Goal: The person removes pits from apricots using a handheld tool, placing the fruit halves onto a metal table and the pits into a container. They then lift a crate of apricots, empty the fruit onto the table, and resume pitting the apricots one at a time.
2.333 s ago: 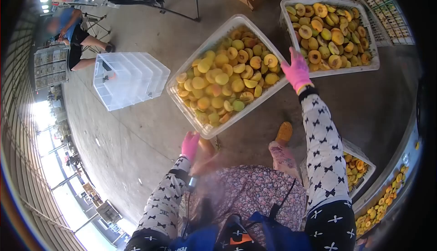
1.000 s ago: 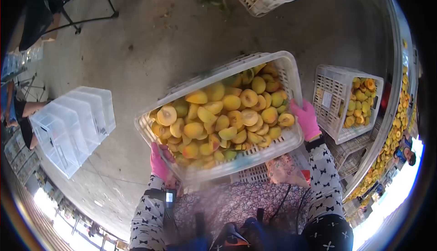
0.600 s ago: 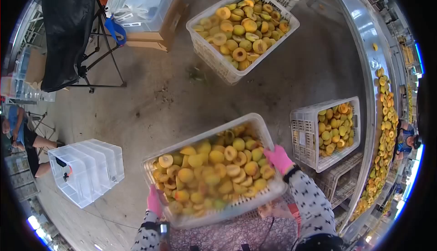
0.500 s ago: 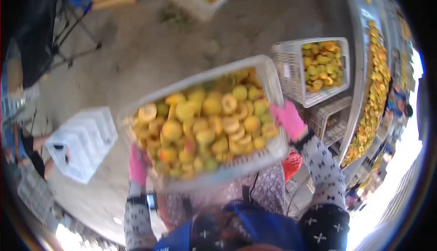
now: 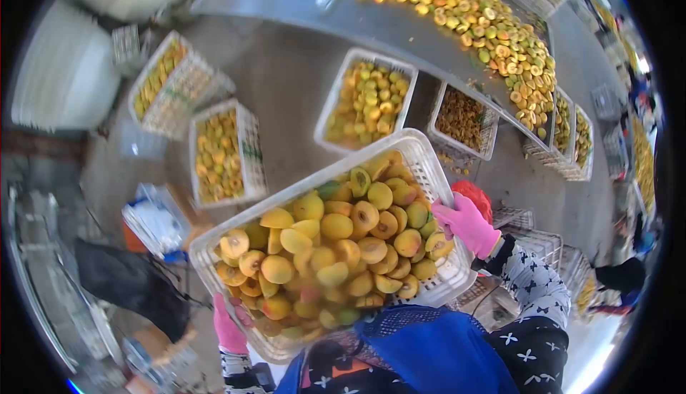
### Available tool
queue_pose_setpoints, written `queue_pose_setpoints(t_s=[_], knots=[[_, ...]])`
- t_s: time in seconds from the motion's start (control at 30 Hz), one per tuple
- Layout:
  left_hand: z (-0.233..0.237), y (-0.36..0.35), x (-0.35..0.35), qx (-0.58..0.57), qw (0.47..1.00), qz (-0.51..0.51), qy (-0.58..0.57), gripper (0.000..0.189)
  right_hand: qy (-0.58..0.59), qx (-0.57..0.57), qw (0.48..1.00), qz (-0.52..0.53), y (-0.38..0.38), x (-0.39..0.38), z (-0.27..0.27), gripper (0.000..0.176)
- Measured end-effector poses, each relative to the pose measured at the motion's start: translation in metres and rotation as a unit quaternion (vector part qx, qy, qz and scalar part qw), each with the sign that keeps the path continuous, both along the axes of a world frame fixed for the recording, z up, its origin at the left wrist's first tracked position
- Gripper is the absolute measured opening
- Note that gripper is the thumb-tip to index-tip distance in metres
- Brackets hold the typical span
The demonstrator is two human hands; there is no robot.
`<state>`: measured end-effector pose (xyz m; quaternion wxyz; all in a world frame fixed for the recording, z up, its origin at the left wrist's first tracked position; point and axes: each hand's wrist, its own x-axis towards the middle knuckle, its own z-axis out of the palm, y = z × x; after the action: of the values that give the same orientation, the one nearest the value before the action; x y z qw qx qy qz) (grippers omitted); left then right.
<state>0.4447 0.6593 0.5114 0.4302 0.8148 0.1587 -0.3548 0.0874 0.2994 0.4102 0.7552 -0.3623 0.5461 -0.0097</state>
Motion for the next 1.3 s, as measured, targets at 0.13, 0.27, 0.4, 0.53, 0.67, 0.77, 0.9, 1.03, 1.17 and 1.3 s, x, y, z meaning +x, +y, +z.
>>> queue_pose_setpoints(t_s=[0.13,0.27,0.4,0.53,0.67,0.77,0.9,1.03,1.17,1.3], knots=[[0.022,0.006,0.021,-0.067,0.997,-0.006,0.034,0.061,0.003,-0.039,0.999,-0.013,0.016,0.001,0.02,0.029],[-0.007,0.017,0.042,-0.114,0.991,-0.061,0.03,0.062,0.015,-0.104,0.993,-0.049,0.048,-0.005,0.063,0.03],[-0.06,0.026,0.085,-0.173,0.978,-0.106,0.05,0.06,0.03,-0.15,0.984,-0.088,0.099,-0.002,0.079,0.029],[-0.093,-0.032,0.141,-0.183,0.962,-0.183,0.085,0.058,0.089,-0.214,0.964,-0.127,0.123,0.025,0.11,0.024],[-0.145,-0.062,0.197,-0.196,0.944,-0.253,0.077,0.059,0.085,-0.241,0.95,-0.178,0.16,0.056,0.081,0.025],[-0.156,-0.127,0.212,-0.201,0.923,-0.322,0.066,0.061,0.084,-0.241,0.939,-0.232,0.154,0.058,0.077,0.028],[-0.161,-0.206,0.214,-0.179,0.9,-0.381,0.111,0.056,0.064,-0.217,0.934,-0.275,0.134,0.039,0.055,0.029],[-0.192,-0.34,0.199,-0.153,0.884,-0.394,0.2,0.048,0.012,-0.146,0.952,-0.268,0.029,-0.008,0.004,0.029],[-0.244,-0.411,0.181,-0.13,0.877,-0.394,0.243,0.045,0.034,-0.136,0.96,-0.241,-0.041,-0.033,-0.042,0.031],[-0.241,-0.494,0.14,-0.044,0.879,-0.438,0.182,0.055,0.037,-0.098,0.97,-0.221,-0.117,-0.072,-0.096,0.032]])
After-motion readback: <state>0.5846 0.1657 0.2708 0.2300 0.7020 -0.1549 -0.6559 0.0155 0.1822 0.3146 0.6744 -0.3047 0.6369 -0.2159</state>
